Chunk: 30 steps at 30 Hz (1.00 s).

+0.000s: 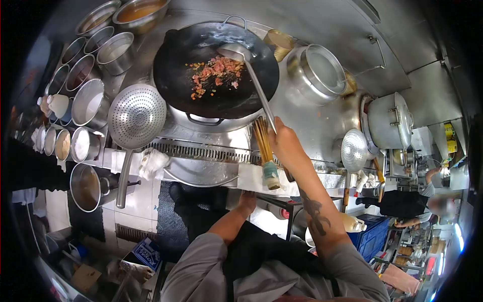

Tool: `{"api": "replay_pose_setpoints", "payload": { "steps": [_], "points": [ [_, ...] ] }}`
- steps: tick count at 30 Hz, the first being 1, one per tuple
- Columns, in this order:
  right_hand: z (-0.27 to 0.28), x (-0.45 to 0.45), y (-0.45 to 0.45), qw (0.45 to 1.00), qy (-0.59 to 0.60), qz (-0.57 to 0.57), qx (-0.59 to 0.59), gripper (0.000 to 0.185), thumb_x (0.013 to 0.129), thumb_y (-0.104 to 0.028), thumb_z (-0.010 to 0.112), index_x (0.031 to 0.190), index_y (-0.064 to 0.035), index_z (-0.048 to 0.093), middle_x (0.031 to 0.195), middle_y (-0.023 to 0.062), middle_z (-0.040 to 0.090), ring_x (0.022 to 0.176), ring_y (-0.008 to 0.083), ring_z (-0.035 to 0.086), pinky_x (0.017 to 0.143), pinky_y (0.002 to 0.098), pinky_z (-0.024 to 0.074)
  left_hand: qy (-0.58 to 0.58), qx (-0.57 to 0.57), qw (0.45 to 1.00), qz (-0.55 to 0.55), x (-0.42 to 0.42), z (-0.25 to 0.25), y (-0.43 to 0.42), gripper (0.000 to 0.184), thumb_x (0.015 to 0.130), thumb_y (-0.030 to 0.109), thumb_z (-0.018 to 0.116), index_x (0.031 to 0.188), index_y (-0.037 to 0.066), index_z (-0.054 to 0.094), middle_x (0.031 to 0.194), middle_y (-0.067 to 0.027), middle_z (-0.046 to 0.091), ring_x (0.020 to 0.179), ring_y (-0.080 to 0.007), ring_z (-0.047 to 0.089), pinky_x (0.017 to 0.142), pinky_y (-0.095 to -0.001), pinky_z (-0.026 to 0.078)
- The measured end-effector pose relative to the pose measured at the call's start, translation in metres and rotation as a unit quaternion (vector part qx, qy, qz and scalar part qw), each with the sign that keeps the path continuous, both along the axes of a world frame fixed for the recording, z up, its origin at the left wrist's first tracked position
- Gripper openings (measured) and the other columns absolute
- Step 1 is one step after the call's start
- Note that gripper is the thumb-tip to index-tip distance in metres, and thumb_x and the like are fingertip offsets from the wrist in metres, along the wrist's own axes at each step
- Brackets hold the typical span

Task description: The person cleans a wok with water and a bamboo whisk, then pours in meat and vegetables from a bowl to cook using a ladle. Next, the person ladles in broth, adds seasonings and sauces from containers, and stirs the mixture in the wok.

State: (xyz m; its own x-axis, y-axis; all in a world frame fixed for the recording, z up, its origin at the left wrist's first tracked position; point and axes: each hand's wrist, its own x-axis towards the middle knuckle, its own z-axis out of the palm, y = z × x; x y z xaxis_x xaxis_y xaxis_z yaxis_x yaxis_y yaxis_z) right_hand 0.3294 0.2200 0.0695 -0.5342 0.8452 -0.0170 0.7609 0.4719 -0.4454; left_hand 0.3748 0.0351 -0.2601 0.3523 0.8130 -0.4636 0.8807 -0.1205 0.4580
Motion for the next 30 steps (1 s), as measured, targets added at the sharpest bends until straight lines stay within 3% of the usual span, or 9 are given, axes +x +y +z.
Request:
{"api": "replay_pose_setpoints", "payload": {
  "steps": [2, 5, 6, 9, 11, 14, 18, 22, 30],
  "points": [
    [-0.013, -0.011, 0.003, 1.0, 0.004, -0.025, -0.008, 0.032, 0.09, -0.011, 0.051, 0.117, 0.0063, 0.052, 0.069, 0.0297, 0.057, 0.067, 0.0441, 0.059, 0.061, 0.0438, 0.0466, 0.005, -0.007, 1.0, -0.01, -0.011, 0.018, 0.009, 0.059, 0.085, 0.021, 0.046, 0.137, -0.005, 0.035, 0.144, -0.0202, 0.034, 0.136, -0.0376, 0.028, 0.112, -0.0508, 0.019],
    [-0.002, 0.006, 0.004, 0.988, 0.096, 0.115, 0.044, 0.034, 0.091, -0.012, 0.05, 0.12, 0.005, 0.052, 0.06, 0.0204, 0.056, 0.055, 0.034, 0.06, 0.054, 0.0385, 0.0465, -0.064, 0.165, 0.98, 0.091, -0.039, 0.023, -0.018, 0.065, 0.078, 0.023, 0.055, 0.133, -0.007, 0.038, 0.138, -0.0221, 0.04, 0.132, -0.0379, 0.033, 0.109, -0.0508, 0.025],
    [0.011, 0.006, -0.004, 0.992, 0.079, 0.092, -0.032, 0.032, 0.091, -0.012, 0.05, 0.118, 0.0048, 0.052, 0.063, 0.0231, 0.057, 0.058, 0.0369, 0.06, 0.057, 0.0412, 0.0472, -0.099, 0.221, 0.961, 0.137, -0.05, 0.009, -0.026, 0.062, 0.071, 0.024, 0.063, 0.123, -0.006, 0.046, 0.126, -0.0227, 0.048, 0.125, -0.0379, 0.039, 0.104, -0.05, 0.033],
    [0.048, 0.011, -0.019, 0.971, 0.048, 0.035, -0.231, 0.029, 0.091, -0.014, 0.049, 0.113, 0.0044, 0.052, 0.07, 0.0286, 0.06, 0.065, 0.0426, 0.062, 0.062, 0.0459, 0.0488, -0.096, 0.017, 0.971, 0.218, -0.137, 0.084, -0.058, 0.051, 0.071, 0.023, 0.065, 0.113, -0.002, 0.051, 0.12, -0.0226, 0.051, 0.122, -0.0369, 0.042, 0.101, -0.0486, 0.036],
    [0.041, 0.009, -0.006, 0.942, 0.061, 0.021, -0.328, 0.027, 0.091, -0.015, 0.049, 0.109, 0.0044, 0.054, 0.07, 0.0284, 0.06, 0.064, 0.0423, 0.062, 0.063, 0.0444, 0.0494, 0.005, -0.021, 0.955, 0.297, -0.189, 0.083, -0.095, 0.044, 0.072, 0.025, 0.066, 0.106, 0.001, 0.053, 0.116, -0.0194, 0.053, 0.12, -0.0354, 0.044, 0.099, -0.0476, 0.038],
    [0.031, 0.007, -0.002, 0.975, 0.096, 0.011, -0.201, 0.024, 0.092, -0.016, 0.05, 0.105, 0.0031, 0.055, 0.061, 0.0109, 0.054, 0.048, 0.0191, 0.053, 0.049, 0.0324, 0.0448, 0.103, -0.048, 0.909, 0.401, -0.262, 0.055, -0.167, 0.059, 0.074, 0.027, 0.064, 0.122, -0.002, 0.046, 0.128, -0.0178, 0.049, 0.126, -0.0339, 0.04, 0.103, -0.0476, 0.035],
    [-0.019, 0.036, -0.013, 0.994, 0.081, 0.016, 0.077, 0.023, 0.093, -0.017, 0.05, 0.104, 0.0019, 0.054, 0.06, 0.0034, 0.05, 0.043, 0.0114, 0.048, 0.044, 0.0291, 0.0426, 0.16, -0.122, 0.833, 0.516, -0.329, 0.061, -0.251, 0.069, 0.076, 0.025, 0.061, 0.133, -0.004, 0.037, 0.137, -0.0173, 0.043, 0.132, -0.0337, 0.035, 0.107, -0.0492, 0.03],
    [0.023, 0.025, -0.045, 0.949, 0.121, -0.048, -0.287, 0.021, 0.094, -0.018, 0.05, 0.103, 0.0011, 0.054, 0.06, 0.0009, 0.047, 0.043, 0.0108, 0.047, 0.042, 0.0282, 0.0411, 0.169, -0.17, 0.778, 0.58, -0.34, 0.063, -0.305, 0.063, 0.074, 0.022, 0.06, 0.129, -0.005, 0.041, 0.131, -0.0185, 0.048, 0.128, -0.0359, 0.039, 0.104, -0.049, 0.035],
    [0.025, 0.013, -0.06, 0.942, 0.134, -0.009, -0.308, 0.019, 0.094, -0.017, 0.051, 0.1, 0.0001, 0.055, 0.055, 0.0001, 0.047, 0.041, 0.0108, 0.048, 0.039, 0.0278, 0.0399, 0.035, -0.19, 0.773, 0.604, -0.34, 0.015, -0.334, 0.052, 0.073, 0.021, 0.059, 0.113, -0.01, 0.047, 0.117, -0.0316, 0.055, 0.112, -0.0441, 0.053, 0.097, -0.0464, 0.044]
  ]
}}
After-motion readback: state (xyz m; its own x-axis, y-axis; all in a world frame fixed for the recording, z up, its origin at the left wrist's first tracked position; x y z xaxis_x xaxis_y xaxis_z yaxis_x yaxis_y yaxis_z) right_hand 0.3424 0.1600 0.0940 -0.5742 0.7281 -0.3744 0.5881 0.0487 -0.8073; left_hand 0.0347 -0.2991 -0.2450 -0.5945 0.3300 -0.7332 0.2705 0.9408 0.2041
